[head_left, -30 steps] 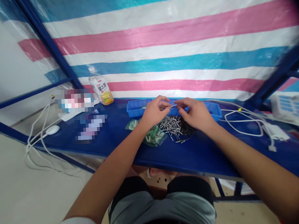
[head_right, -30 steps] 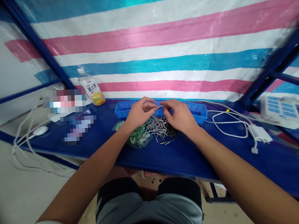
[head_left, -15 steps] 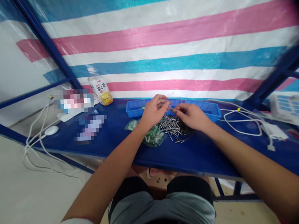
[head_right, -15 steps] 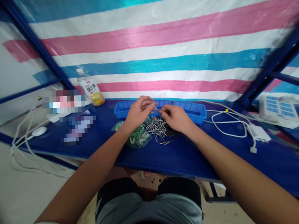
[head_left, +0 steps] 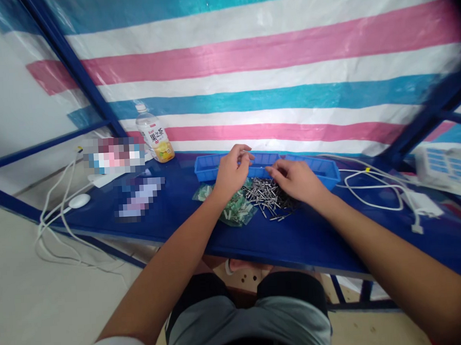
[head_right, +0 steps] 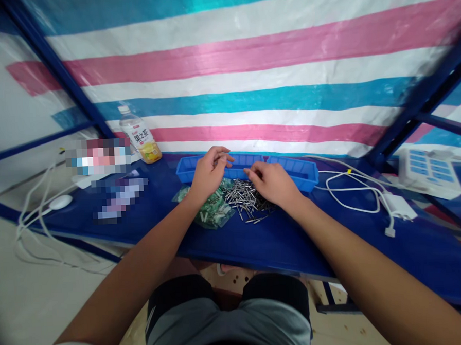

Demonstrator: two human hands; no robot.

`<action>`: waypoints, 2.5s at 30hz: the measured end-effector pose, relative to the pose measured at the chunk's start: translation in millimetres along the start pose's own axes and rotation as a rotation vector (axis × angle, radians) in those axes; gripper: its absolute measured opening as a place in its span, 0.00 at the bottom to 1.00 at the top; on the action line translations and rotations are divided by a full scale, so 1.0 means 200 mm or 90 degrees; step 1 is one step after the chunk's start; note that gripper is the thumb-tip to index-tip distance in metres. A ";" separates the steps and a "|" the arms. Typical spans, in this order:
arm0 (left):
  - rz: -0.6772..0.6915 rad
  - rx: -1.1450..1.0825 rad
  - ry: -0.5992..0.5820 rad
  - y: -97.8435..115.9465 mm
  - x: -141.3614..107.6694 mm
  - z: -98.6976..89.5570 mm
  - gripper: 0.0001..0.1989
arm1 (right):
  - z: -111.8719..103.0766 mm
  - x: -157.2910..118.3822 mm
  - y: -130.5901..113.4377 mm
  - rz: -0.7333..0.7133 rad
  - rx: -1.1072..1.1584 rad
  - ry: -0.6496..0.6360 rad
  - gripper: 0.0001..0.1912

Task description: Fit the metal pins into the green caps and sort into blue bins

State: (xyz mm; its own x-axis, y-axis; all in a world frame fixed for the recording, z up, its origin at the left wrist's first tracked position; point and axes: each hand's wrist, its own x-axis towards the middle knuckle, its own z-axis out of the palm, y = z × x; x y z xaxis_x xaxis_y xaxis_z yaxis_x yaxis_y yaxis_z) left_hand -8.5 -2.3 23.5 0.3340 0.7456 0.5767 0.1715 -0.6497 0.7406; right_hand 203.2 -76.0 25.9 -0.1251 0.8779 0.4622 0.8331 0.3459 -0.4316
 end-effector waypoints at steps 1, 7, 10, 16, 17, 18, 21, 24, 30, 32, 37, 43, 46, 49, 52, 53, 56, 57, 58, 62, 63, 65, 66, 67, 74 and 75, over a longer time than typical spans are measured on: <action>0.010 0.015 -0.008 0.00 0.00 0.00 0.10 | 0.00 -0.01 -0.01 -0.039 -0.013 -0.034 0.17; 0.048 0.095 -0.044 0.01 -0.02 0.02 0.11 | 0.02 -0.02 -0.01 -0.165 -0.095 -0.158 0.14; 0.062 0.113 -0.057 0.01 -0.02 0.01 0.14 | 0.02 -0.01 0.00 -0.153 -0.090 -0.171 0.10; 0.065 0.128 -0.075 0.02 -0.02 0.01 0.15 | 0.01 -0.01 0.01 -0.147 -0.103 -0.164 0.09; 0.064 0.132 -0.077 0.02 -0.02 0.01 0.14 | 0.01 -0.01 0.00 -0.146 -0.109 -0.164 0.09; 0.063 0.135 -0.079 0.03 -0.02 0.01 0.14 | 0.01 -0.01 0.00 -0.145 -0.113 -0.166 0.10; 0.062 0.142 -0.081 0.03 -0.02 0.01 0.13 | 0.02 -0.01 0.00 -0.146 -0.115 -0.175 0.10; 0.062 0.143 -0.086 0.04 -0.02 0.01 0.13 | 0.02 0.00 0.00 -0.144 -0.097 -0.165 0.09; 0.061 0.149 -0.093 0.04 -0.01 0.01 0.13 | 0.02 -0.01 0.00 -0.125 -0.106 -0.120 0.09; 0.057 0.146 -0.098 0.04 -0.02 0.01 0.13 | 0.01 -0.01 0.00 -0.113 -0.116 -0.086 0.10; 0.026 0.122 -0.122 0.03 -0.02 0.01 0.15 | -0.03 0.00 -0.01 -0.107 -0.055 0.031 0.09; -0.009 -0.001 -0.194 0.04 -0.02 0.02 0.17 | -0.05 -0.01 -0.04 -0.127 -0.017 0.110 0.10; -0.023 -0.026 -0.204 0.03 -0.01 0.02 0.16 | -0.04 -0.01 -0.04 -0.141 -0.007 0.096 0.09; -0.038 -0.052 -0.181 0.00 0.00 0.02 0.13 | -0.02 -0.02 -0.05 -0.141 0.008 0.066 0.07; -0.063 -0.104 -0.146 -0.03 0.01 0.03 0.08 | -0.02 -0.02 -0.06 -0.122 0.023 0.052 0.06; -0.072 -0.119 -0.135 -0.04 0.01 0.03 0.07 | -0.02 -0.02 -0.06 -0.117 0.025 0.053 0.05; -0.091 -0.143 -0.104 -0.03 0.01 0.03 0.10 | -0.03 -0.02 -0.06 -0.109 0.026 0.058 0.05; -0.096 -0.148 -0.095 -0.03 0.01 0.03 0.14 | -0.03 -0.02 -0.06 -0.107 0.024 0.062 0.05; -0.099 -0.152 -0.086 -0.03 0.01 0.03 0.18 | -0.03 -0.02 -0.06 -0.106 0.022 0.064 0.06; -0.108 -0.141 -0.062 -0.02 0.00 0.03 0.26 | -0.03 -0.01 -0.05 -0.102 0.024 0.080 0.07; -0.107 -0.129 -0.064 -0.01 0.00 0.03 0.25 | -0.03 -0.01 -0.05 -0.101 0.030 0.085 0.08; -0.104 -0.104 -0.069 0.00 0.00 0.03 0.22 | -0.02 -0.01 -0.05 -0.096 0.043 0.095 0.11; -0.104 -0.095 -0.071 0.01 0.00 0.03 0.21 | -0.02 -0.01 -0.05 -0.092 0.050 0.098 0.12; -0.102 -0.089 -0.072 0.01 0.00 0.03 0.21 | -0.02 -0.01 -0.05 -0.089 0.056 0.100 0.13; -0.033 -0.058 -0.096 0.00 -0.01 0.03 0.18 | -0.02 -0.02 -0.05 -0.123 0.061 0.089 0.14; -0.029 -0.049 -0.100 -0.01 0.00 0.03 0.18 | -0.01 -0.02 -0.05 -0.125 0.054 0.085 0.12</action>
State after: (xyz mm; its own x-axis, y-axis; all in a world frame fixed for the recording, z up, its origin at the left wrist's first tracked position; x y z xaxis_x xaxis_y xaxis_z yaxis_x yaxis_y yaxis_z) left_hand -2.5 -3.2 19.9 0.4696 0.7372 0.4858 0.1195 -0.5983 0.7923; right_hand 197.0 -83.5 30.8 -0.2033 0.7418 0.6391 0.7513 0.5367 -0.3840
